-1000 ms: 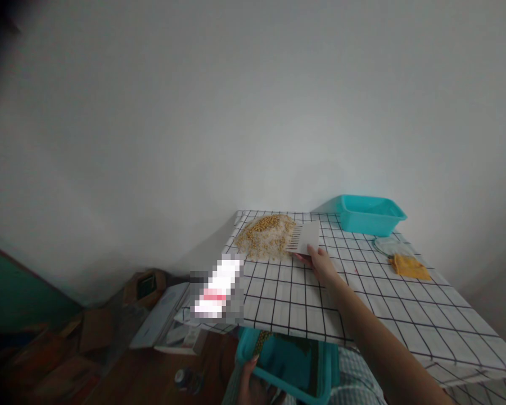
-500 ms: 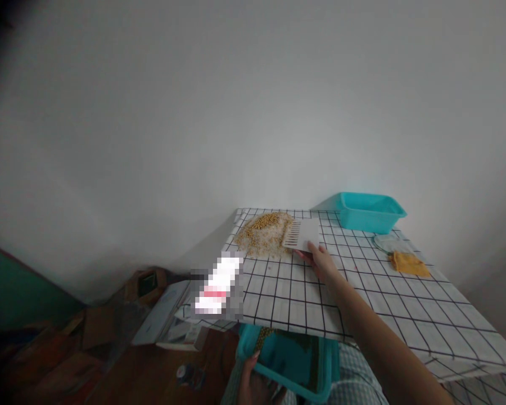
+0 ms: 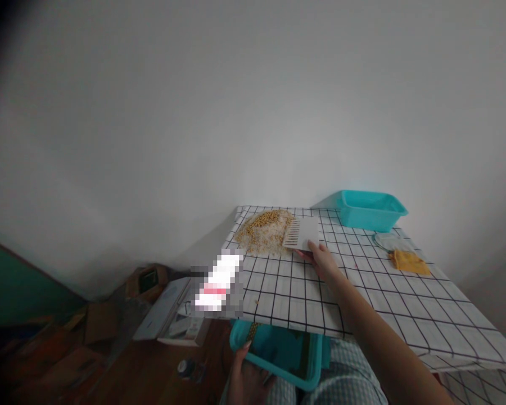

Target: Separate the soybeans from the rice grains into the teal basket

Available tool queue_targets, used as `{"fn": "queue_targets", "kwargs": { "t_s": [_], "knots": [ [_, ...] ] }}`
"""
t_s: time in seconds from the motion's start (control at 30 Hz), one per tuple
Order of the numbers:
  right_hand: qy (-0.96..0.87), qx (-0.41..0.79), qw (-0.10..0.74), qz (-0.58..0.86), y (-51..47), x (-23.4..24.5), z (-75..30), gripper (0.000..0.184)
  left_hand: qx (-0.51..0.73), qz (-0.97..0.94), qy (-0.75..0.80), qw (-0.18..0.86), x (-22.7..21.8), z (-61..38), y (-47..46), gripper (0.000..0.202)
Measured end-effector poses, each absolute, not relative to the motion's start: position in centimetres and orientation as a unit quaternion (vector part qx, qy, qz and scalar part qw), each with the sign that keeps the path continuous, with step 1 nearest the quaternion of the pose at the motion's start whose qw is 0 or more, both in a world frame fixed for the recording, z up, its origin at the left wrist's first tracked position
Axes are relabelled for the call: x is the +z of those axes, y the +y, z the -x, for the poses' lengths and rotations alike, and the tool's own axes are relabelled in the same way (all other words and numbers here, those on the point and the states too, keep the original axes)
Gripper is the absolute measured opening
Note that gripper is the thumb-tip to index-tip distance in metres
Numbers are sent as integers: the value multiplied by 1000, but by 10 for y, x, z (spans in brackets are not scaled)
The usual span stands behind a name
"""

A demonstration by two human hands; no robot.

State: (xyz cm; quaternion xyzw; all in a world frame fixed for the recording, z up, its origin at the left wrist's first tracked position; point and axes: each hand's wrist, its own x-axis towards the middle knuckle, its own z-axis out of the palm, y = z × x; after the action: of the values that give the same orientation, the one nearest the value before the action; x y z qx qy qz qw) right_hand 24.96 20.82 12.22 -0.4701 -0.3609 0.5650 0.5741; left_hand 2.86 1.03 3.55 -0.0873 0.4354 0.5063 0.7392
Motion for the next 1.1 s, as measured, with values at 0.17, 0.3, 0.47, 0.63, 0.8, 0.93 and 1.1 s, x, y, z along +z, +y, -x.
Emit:
{"fn": "queue_targets", "kwargs": {
  "t_s": [0.17, 0.3, 0.47, 0.63, 0.8, 0.93, 1.1],
  "knots": [
    [-343, 581, 570, 469, 208, 120, -253, 12, 500, 79, 448, 737, 37, -23, 10, 63],
    [-312, 600, 579, 455, 207, 119, -254, 11, 504, 73, 446, 736, 38, -17, 11, 63],
    [-274, 620, 585, 445, 208, 121, -254, 14, 512, 61, 451, 729, 38, -14, 10, 60],
    [-240, 655, 571, 433, 212, 124, -257, 18, 516, 68, 438, 733, 35, -14, 10, 62],
    [-229, 676, 563, 417, 211, 127, -258, 21, 523, 70, 433, 731, 34, -15, 10, 65],
    [-231, 685, 561, 402, 208, 131, -256, 23, 529, 66, 435, 726, 36, -17, 9, 65],
    [-224, 696, 555, 396, 206, 134, -256, 24, 523, 67, 446, 723, 39, -17, 9, 56]
  ]
}}
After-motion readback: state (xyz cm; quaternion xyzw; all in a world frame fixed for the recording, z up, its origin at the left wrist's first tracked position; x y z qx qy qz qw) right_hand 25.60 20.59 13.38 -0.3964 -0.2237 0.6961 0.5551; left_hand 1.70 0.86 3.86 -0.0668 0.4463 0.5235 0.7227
